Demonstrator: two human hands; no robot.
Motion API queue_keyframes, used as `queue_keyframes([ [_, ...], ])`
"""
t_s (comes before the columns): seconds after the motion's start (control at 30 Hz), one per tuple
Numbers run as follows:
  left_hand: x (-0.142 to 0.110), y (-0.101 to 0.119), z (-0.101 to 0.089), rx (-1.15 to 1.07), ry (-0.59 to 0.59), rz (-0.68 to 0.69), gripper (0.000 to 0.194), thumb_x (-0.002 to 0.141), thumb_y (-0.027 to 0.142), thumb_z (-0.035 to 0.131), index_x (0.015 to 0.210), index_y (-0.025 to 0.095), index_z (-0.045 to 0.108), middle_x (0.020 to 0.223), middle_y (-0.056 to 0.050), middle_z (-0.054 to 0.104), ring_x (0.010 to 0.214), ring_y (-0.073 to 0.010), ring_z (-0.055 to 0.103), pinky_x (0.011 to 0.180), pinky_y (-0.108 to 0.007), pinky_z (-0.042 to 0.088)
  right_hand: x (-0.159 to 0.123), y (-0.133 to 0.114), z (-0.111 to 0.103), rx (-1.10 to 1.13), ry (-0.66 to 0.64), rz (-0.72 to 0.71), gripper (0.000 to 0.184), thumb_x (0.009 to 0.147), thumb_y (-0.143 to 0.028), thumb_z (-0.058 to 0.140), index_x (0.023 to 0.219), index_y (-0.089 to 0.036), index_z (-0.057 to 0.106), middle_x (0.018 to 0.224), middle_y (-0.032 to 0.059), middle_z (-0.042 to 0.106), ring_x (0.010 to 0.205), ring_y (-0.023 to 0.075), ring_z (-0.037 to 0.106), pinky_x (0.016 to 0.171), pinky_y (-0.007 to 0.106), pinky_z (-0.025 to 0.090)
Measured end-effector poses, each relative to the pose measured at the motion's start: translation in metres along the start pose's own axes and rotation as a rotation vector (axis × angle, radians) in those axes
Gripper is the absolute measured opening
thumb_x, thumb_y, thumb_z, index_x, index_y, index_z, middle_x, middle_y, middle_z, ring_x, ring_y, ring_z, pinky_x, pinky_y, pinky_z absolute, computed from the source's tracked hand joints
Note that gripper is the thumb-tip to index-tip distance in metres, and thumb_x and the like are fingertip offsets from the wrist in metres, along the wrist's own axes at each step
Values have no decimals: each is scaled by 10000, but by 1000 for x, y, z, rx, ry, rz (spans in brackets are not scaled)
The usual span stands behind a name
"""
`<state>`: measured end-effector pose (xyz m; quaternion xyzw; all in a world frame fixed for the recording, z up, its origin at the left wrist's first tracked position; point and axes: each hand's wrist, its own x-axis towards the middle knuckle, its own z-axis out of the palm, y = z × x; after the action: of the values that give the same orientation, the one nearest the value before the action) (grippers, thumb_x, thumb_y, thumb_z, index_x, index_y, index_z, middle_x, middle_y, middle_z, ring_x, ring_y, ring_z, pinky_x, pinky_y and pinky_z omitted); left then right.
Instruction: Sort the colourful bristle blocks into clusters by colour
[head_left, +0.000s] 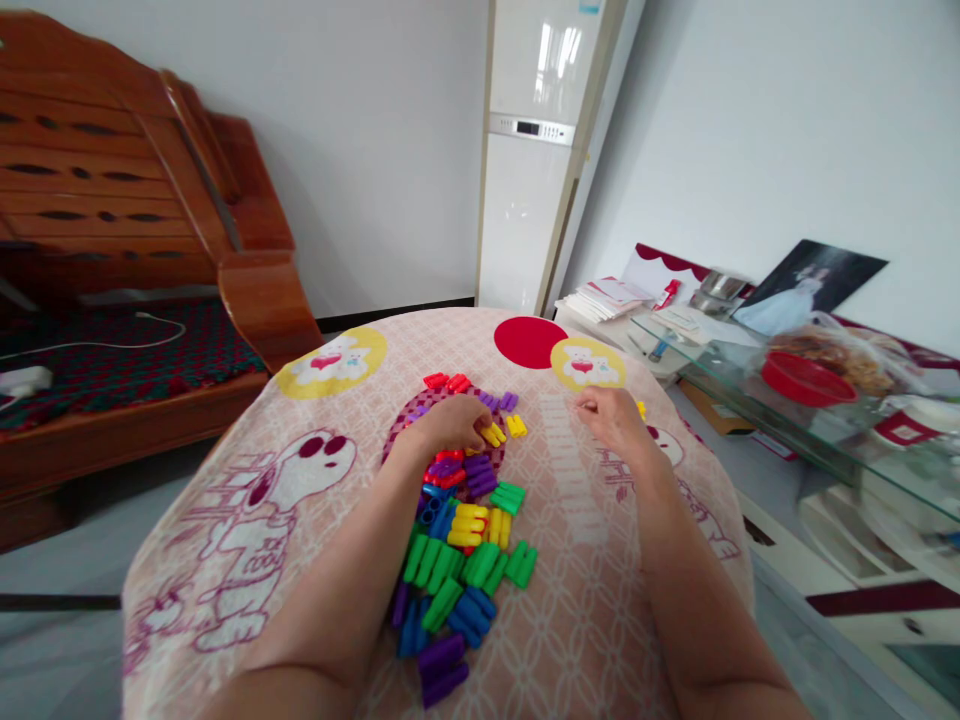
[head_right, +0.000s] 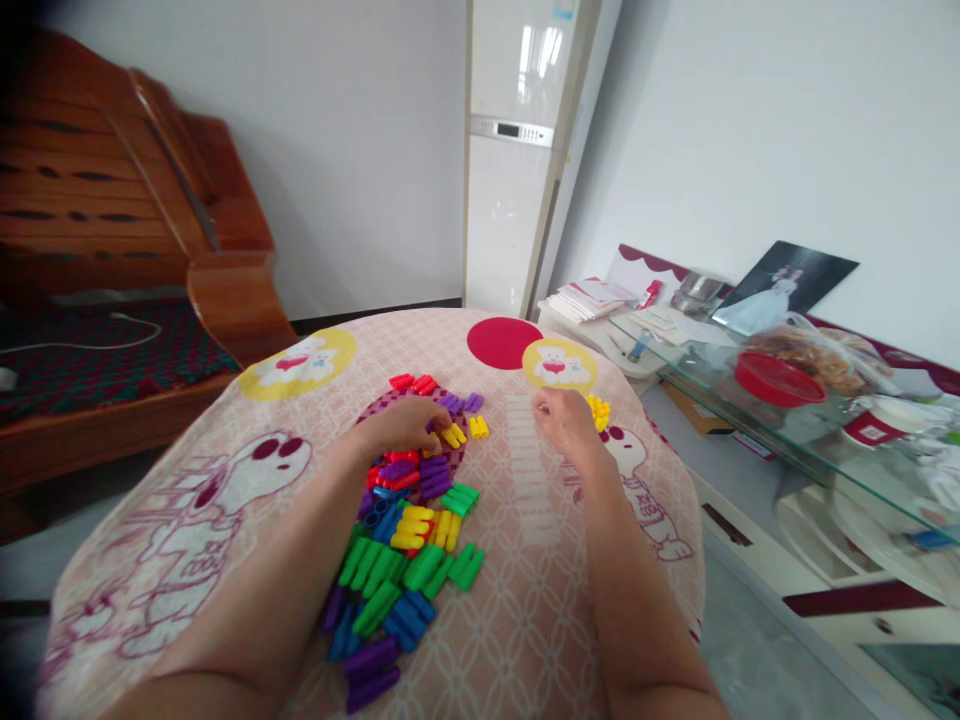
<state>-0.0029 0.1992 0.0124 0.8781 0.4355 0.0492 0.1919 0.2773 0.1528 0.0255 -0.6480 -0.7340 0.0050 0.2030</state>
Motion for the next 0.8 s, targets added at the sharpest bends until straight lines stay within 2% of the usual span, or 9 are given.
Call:
queue_keyframes([
  [0.13, 3, 4, 9, 163, -10, -60, 353, 623, 145, 692, 973, 185, 704, 1031, -85, 710, 972, -253, 625, 791, -302, 454, 0, -11, 8, 22, -40, -45, 148, 829, -184, 584, 838, -167, 731, 793, 73, 734, 775, 187, 652, 716, 262, 435],
  [0.27, 6, 5, 14, 91, 3, -6, 403, 670, 149, 675, 1070, 201, 682, 980, -57, 714, 941, -232, 632, 775, -286, 441, -3, -27, 27, 95, -119, -148, 249, 872, -180, 571, 1083, -148, 700, 1002, 114, 722, 909, 197, 652, 825, 290, 459],
  [0.37, 8, 6, 14, 39, 32, 25, 293, 737, 222, 664, 1027, 191, 692, 944, -52, 721, 894, -216, 642, 731, -270, 432, -7, -44, 52, 149, -196, -333, 351, 916, -178, 530, 1256, -175, 618, 1218, 122, 650, 1108, 200, 595, 951, 316, 437],
  [0.43, 9, 7, 15, 8, 50, 30, 203, 785, 291, 644, 943, 178, 702, 892, -53, 722, 841, -206, 643, 695, -266, 424, -9, -52, 66, 142, -216, -405, 336, 941, -165, 490, 1253, -176, 613, 1251, 120, 628, 1172, 199, 556, 1006, 333, 408],
  [0.53, 13, 6, 18, -50, 68, 37, 127, 796, 263, 623, 844, 173, 699, 798, -37, 714, 767, -180, 635, 659, -251, 414, -11, -56, 73, 134, -228, -350, 258, 925, -122, 490, 1104, -151, 674, 1128, 112, 664, 1115, 197, 574, 974, 317, 419],
  [0.63, 15, 5, 20, -97, 75, 45, 116, 763, 208, 632, 844, 175, 708, 792, -30, 718, 753, -169, 633, 647, -238, 416, -10, -52, 66, 142, -253, -242, 201, 860, -133, 592, 1023, -149, 709, 1033, 99, 680, 1003, 192, 609, 884, 288, 447],
  [0.73, 13, 5, 21, -122, 55, 59, 164, 758, 204, 627, 884, 178, 728, 786, -27, 720, 728, -163, 629, 628, -234, 412, -8, -47, 57, 133, -260, -152, 315, 764, -203, 731, 1074, -148, 719, 1025, 102, 696, 922, 194, 629, 827, 282, 456],
  [0.8, 12, 5, 21, -137, 42, 65, 174, 753, 213, 625, 881, 180, 738, 763, -22, 715, 707, -158, 624, 610, -230, 405, -7, -43, 54, 130, -264, -109, 325, 707, -226, 784, 1019, -146, 739, 978, 96, 712, 877, 191, 637, 792, 277, 459],
])
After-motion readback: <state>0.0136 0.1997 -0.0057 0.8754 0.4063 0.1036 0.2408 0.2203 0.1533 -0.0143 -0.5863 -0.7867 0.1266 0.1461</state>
